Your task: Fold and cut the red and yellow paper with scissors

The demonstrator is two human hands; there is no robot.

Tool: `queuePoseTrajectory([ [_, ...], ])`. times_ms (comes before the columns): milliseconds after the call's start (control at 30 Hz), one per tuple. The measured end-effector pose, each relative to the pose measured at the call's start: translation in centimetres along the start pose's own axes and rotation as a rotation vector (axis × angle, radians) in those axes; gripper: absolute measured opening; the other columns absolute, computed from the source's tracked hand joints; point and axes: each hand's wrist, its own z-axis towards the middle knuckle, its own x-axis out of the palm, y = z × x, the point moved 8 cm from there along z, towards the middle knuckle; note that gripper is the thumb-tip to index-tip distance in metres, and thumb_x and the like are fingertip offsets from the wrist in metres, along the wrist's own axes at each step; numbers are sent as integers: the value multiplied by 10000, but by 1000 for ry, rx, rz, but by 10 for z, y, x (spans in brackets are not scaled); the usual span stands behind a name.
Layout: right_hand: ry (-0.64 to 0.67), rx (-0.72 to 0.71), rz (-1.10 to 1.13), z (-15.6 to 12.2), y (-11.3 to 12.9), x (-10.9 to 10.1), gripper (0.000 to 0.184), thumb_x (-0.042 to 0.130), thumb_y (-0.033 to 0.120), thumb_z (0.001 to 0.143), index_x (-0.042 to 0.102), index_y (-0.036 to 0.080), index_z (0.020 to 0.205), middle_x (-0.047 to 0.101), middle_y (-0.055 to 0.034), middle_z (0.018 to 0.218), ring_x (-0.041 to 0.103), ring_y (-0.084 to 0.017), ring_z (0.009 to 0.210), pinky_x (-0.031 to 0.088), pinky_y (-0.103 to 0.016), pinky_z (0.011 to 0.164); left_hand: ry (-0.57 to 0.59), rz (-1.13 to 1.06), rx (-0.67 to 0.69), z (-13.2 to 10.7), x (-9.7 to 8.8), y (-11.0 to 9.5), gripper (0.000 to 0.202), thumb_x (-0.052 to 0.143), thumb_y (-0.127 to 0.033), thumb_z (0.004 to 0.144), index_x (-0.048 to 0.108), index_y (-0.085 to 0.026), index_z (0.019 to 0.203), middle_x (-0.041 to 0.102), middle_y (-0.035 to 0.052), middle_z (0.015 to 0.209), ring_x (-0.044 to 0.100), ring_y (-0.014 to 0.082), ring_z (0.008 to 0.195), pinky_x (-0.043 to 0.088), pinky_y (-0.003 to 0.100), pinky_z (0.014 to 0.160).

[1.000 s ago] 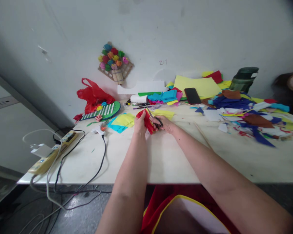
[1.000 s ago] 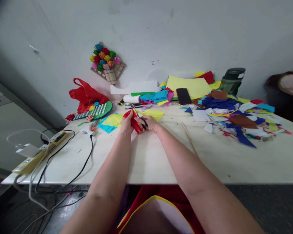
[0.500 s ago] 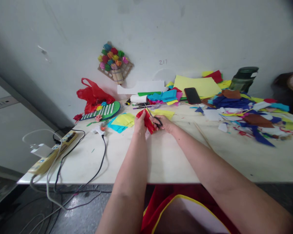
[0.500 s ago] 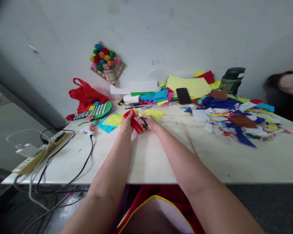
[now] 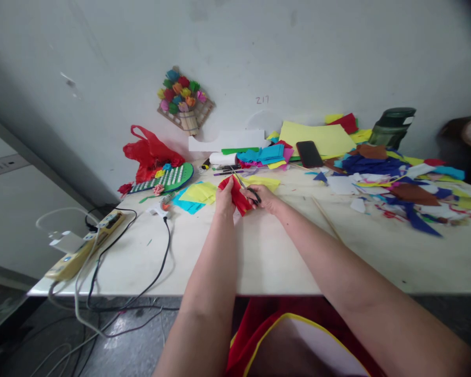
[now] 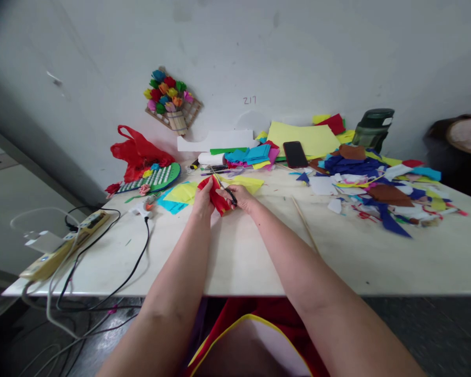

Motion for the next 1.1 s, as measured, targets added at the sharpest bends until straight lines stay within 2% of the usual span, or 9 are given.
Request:
queuePoseTrajectory([
  [300, -28, -39, -24, 3, 1, -1, 270, 701, 335, 623, 500, 159, 592, 428, 66, 391, 337, -40, 302, 280, -164, 277, 16, 13, -3, 3, -1, 2, 244, 714, -313, 622, 568, -156, 737, 582, -7, 602, 548, 95, 525, 443, 228, 553],
  [400, -6, -41, -19, 2, 1, 1, 278, 705, 357, 622, 512, 157, 612, 445, 61, 403, 359, -44, 311, 313, -164, 286, 11, 21, 4, 4, -3, 2, 252, 719, -318, 613, 573, -150, 731, 580, -7, 593, 540, 90, 517, 433, 218, 543],
  [500, 27, -5, -13, -1, 0, 3, 309, 700, 384, 630, 488, 160, 607, 472, 52, 423, 392, -48, 320, 337, -162, 300, 17, 24, 8, 4, -3, 1, 269, 732, -323, 594, 575, -145, 722, 581, -4, 588, 541, 92, 511, 433, 219, 538],
  [700, 23, 87, -26, -10, 7, 5, 358, 680, 442, 647, 460, 162, 614, 490, 42, 428, 423, -56, 311, 333, -164, 296, 109, 26, -22, -2, 8, 3, 302, 716, -369, 609, 592, -140, 761, 609, 22, 638, 569, 108, 535, 459, 244, 573],
  [867, 14, 78, -20, -12, 11, 5, 382, 675, 475, 644, 455, 163, 625, 499, 43, 441, 424, -54, 308, 317, -164, 288, 114, 31, -38, -1, 8, 6, 280, 711, -348, 618, 586, -142, 761, 588, 4, 597, 564, 102, 511, 460, 244, 573],
  [1100, 16, 59, 2, -10, 9, 3, 386, 678, 477, 640, 453, 164, 626, 490, 42, 437, 425, -58, 313, 328, -167, 301, 123, 46, -17, -2, 8, 5, 283, 724, -331, 600, 589, -132, 749, 616, 26, 614, 577, 121, 524, 476, 265, 590],
])
